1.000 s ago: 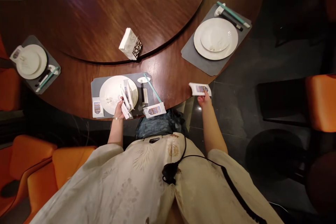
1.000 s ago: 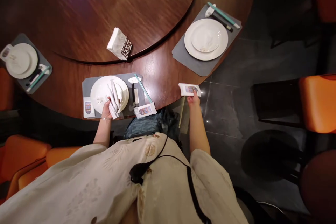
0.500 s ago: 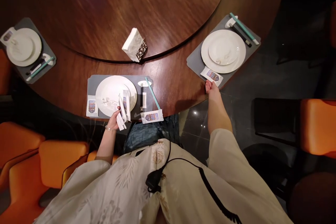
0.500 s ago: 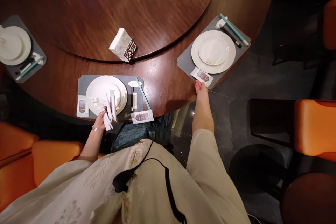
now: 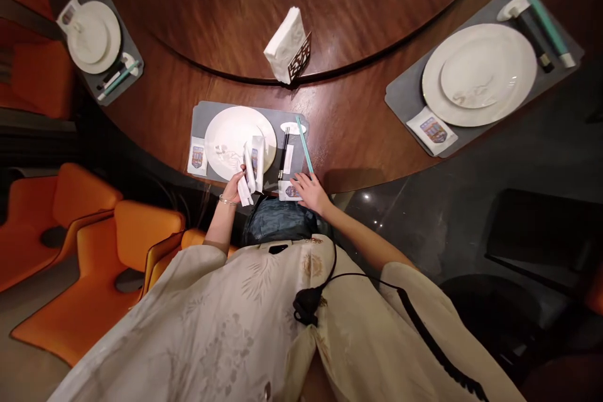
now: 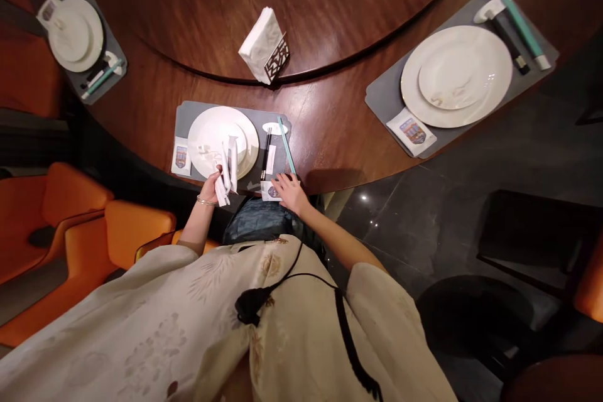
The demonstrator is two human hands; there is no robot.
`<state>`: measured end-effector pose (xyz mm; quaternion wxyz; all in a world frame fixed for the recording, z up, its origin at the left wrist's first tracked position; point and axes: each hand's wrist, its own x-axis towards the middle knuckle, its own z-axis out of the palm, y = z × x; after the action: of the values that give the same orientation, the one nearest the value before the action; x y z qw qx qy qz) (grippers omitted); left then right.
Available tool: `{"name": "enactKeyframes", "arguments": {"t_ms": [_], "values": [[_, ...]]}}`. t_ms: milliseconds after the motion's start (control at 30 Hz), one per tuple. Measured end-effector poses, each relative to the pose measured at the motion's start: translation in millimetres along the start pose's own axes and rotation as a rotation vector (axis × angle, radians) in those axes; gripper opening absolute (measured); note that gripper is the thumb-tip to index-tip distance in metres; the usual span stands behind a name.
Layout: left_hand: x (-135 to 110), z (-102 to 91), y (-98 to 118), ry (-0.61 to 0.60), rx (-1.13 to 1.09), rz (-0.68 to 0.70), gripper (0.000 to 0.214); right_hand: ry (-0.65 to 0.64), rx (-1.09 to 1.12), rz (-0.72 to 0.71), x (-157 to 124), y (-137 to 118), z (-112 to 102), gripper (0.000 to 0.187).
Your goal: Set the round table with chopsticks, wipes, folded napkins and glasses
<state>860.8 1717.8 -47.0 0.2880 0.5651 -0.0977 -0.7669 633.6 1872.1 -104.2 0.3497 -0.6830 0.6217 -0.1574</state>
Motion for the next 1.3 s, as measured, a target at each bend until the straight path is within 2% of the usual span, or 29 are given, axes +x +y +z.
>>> {"name": "enactKeyframes", "arguments": {"t_ms": [67, 133, 200, 267, 333, 367, 433, 500, 567, 633, 667, 733, 833, 933, 1000, 1133, 1300], "values": [[-3, -4.8, -1, -0.024, 0.004, -0.002, 0.006, -0.002, -0.068, 0.048, 4, -24, 23, 0.053], [-7, -12.2, -3, -0.033, 0.014, -0.005, 0.006, 0.021, -0.071, 0.114, 4, -32, 32, 0.052], [-12, -19.4, -6, -0.036, 0.028, -0.003, 0.008, 0.046, -0.036, 0.186, 1, -33, 31, 0.058], [-17, -23.2, -12, -0.053, 0.054, -0.014, 0.01, 0.114, 0.084, 0.313, -2, -35, 25, 0.076], [-23, -21.8, -22, -0.097, 0.1, -0.035, 0.015, 0.259, 0.255, 0.455, -2, -42, 18, 0.088], [-26, -19.4, -28, -0.126, 0.131, -0.044, 0.018, 0.353, 0.345, 0.495, -1, -47, 16, 0.086], [-31, -13.6, -41, -0.192, 0.201, -0.054, 0.023, 0.538, 0.52, 0.484, 2, -60, 14, 0.072], [-34, -10.3, -51, -0.26, 0.264, -0.075, 0.025, 0.648, 0.676, 0.394, 4, -74, 15, 0.057], [-36, -13.1, -55, -0.317, 0.302, -0.12, 0.025, 0.631, 0.793, 0.284, 4, -82, 16, 0.046], [-36, -22.0, -51, -0.338, 0.302, -0.171, 0.025, 0.514, 0.873, 0.223, 1, -77, 15, 0.044], [-35, -28.0, -47, -0.333, 0.29, -0.195, 0.024, 0.47, 0.882, 0.237, 0, -70, 14, 0.046], [-31, -40.9, -36, -0.295, 0.252, -0.233, 0.021, 0.491, 0.757, 0.378, -2, -50, 13, 0.046], [-25, -58.1, -15, -0.213, 0.161, -0.225, 0.015, 0.602, 0.275, 0.708, 2, -19, 17, 0.034], [-19, -72.6, 7, -0.167, 0.092, -0.195, 0.013, 0.516, -0.033, 0.88, 14, -5, 29, 0.032], [-15, -82.1, 21, -0.156, 0.089, -0.195, 0.012, 0.488, -0.095, 0.918, 22, -6, 38, 0.029], [-7, -97.2, 43, -0.15, 0.094, -0.195, 0.013, 0.543, -0.081, 0.953, 38, -18, 54, 0.025], [6, -98.9, 59, -0.156, 0.12, -0.228, 0.011, 0.623, 0.031, 1.048, 61, -48, 72, 0.024]]}}
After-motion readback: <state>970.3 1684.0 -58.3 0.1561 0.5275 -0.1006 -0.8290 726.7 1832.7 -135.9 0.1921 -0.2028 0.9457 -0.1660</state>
